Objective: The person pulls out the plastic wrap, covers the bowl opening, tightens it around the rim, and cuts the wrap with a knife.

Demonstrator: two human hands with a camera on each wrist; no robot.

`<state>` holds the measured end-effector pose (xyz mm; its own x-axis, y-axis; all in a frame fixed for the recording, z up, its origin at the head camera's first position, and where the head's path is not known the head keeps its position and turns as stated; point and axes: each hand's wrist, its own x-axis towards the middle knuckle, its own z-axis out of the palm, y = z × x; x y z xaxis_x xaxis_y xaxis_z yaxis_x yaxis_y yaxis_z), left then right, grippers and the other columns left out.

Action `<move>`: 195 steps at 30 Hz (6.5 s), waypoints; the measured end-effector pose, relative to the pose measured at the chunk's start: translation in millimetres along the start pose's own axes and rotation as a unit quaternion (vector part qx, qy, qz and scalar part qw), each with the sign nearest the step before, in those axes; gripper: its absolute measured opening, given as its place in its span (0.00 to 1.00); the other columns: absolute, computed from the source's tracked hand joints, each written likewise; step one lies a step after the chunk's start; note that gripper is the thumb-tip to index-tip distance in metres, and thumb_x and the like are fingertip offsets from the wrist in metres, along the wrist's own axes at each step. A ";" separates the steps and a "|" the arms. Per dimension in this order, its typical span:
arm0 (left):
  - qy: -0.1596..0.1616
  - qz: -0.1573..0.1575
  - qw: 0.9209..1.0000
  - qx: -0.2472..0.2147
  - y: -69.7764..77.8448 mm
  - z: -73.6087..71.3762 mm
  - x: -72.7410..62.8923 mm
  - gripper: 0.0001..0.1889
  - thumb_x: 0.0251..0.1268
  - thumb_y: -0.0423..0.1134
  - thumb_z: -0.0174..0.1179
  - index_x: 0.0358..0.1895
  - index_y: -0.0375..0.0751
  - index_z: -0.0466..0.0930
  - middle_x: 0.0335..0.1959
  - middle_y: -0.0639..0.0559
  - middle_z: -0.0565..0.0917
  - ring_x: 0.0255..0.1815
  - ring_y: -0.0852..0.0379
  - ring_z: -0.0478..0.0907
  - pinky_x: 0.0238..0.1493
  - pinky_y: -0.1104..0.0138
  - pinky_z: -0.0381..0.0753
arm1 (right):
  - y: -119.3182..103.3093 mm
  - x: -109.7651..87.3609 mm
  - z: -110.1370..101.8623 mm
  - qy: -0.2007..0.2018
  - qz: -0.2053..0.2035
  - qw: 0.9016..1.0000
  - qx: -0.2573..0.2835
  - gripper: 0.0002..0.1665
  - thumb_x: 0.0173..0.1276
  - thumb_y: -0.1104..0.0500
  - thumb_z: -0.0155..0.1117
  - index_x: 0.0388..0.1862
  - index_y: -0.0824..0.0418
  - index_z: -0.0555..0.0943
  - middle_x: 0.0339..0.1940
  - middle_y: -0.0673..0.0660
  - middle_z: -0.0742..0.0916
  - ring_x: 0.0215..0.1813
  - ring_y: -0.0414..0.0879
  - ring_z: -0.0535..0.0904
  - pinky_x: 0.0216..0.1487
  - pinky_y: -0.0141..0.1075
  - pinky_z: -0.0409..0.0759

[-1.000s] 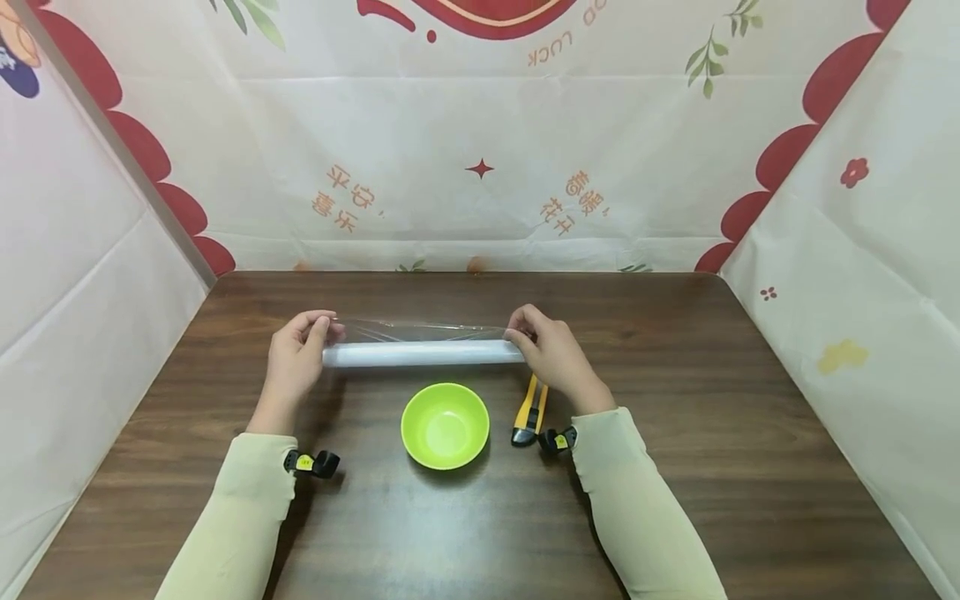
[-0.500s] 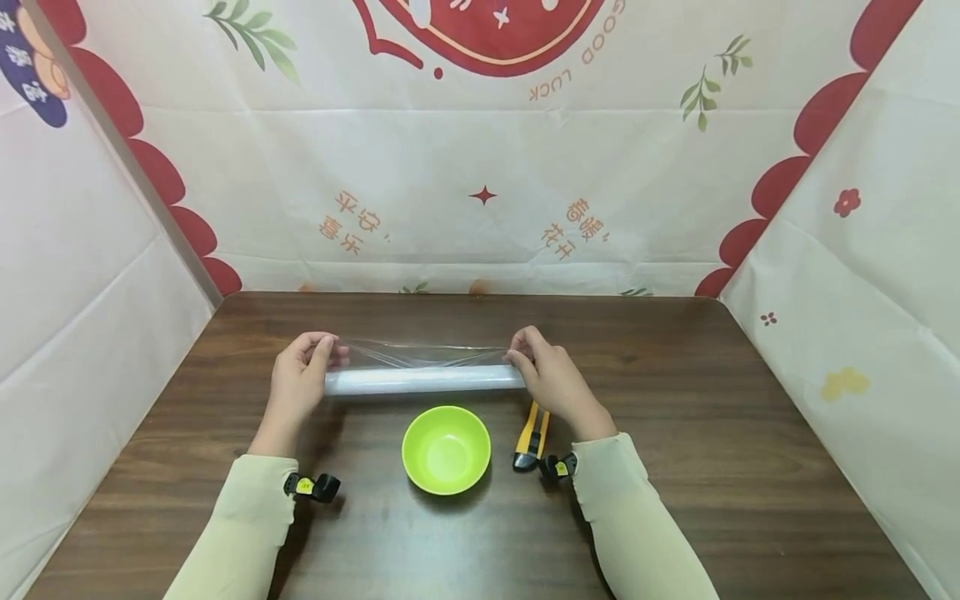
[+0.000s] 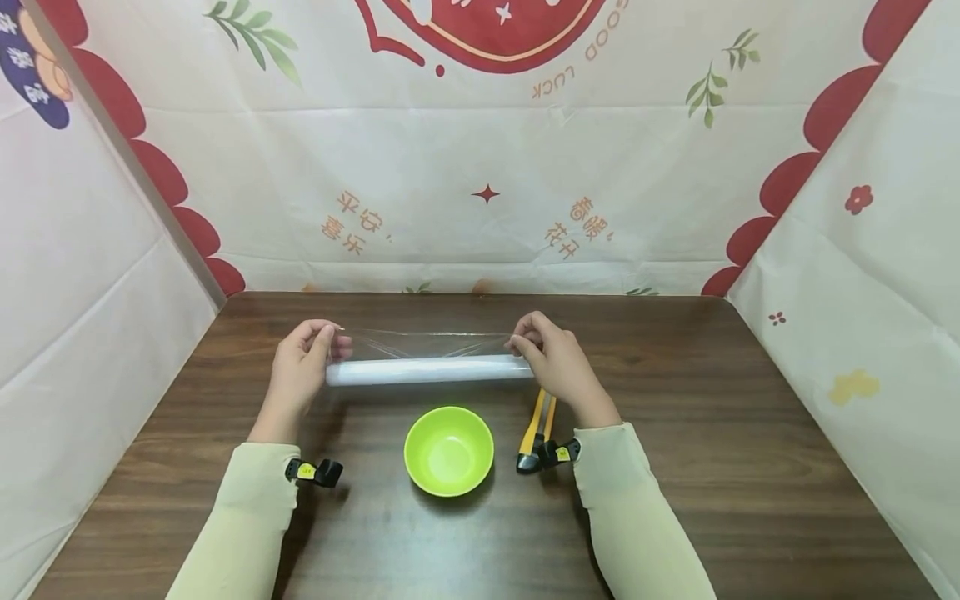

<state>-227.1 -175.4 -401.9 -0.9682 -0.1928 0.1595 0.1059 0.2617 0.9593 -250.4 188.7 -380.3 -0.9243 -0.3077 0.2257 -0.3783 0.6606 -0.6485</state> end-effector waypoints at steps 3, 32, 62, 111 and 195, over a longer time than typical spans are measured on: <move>-0.008 -0.006 1.000 -0.001 2.1 0.3 1.9 0.20 0.77 0.49 0.44 0.53 0.34 0.72 0.44 0.37 0.86 0.42 0.46 0.86 0.48 0.60 0.84 | -3.9 1.0 -2.1 -0.003 0.006 1.000 -0.003 0.06 0.77 0.51 0.50 0.44 0.51 0.72 0.40 0.48 0.88 0.40 0.46 0.81 0.34 0.39 0.74; -0.002 0.014 0.999 -0.040 5.5 -0.8 5.1 0.13 0.78 0.41 0.44 0.50 0.33 0.72 0.42 0.29 0.83 0.42 0.40 0.84 0.47 0.59 0.83 | 7.2 1.9 -7.9 -0.035 0.078 0.978 0.191 0.20 0.72 0.48 0.58 0.51 0.62 0.80 0.45 0.62 0.88 0.45 0.48 0.85 0.45 0.36 0.83; 0.013 0.006 0.997 -0.071 6.1 -2.0 3.7 0.13 0.76 0.49 0.48 0.49 0.45 0.75 0.39 0.40 0.84 0.37 0.55 0.85 0.43 0.65 0.83 | 3.1 4.8 -6.6 -0.012 0.059 0.978 0.202 0.21 0.74 0.50 0.55 0.52 0.66 0.78 0.42 0.62 0.89 0.43 0.51 0.87 0.44 0.38 0.85; 0.011 0.024 0.996 -0.083 13.4 -5.7 2.7 0.12 0.76 0.46 0.48 0.48 0.43 0.75 0.39 0.34 0.83 0.33 0.56 0.84 0.41 0.63 0.85 | 10.1 4.0 -10.4 -0.004 0.050 0.961 0.272 0.24 0.71 0.54 0.60 0.50 0.76 0.76 0.33 0.51 0.90 0.36 0.50 0.88 0.40 0.44 0.86; 0.023 0.065 0.994 -0.087 23.2 -14.4 1.4 0.10 0.75 0.45 0.49 0.44 0.44 0.77 0.31 0.47 0.85 0.30 0.55 0.84 0.38 0.60 0.85 | 7.2 2.6 -13.0 -0.001 0.057 0.958 0.282 0.24 0.70 0.53 0.61 0.50 0.74 0.77 0.32 0.52 0.90 0.35 0.49 0.88 0.39 0.43 0.86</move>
<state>-222.7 -183.2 -376.1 -0.9328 -0.2126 0.2911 0.2704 0.1214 0.9551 -256.2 201.6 -374.9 -0.9575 -0.2580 0.1290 -0.1871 0.2153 -0.9584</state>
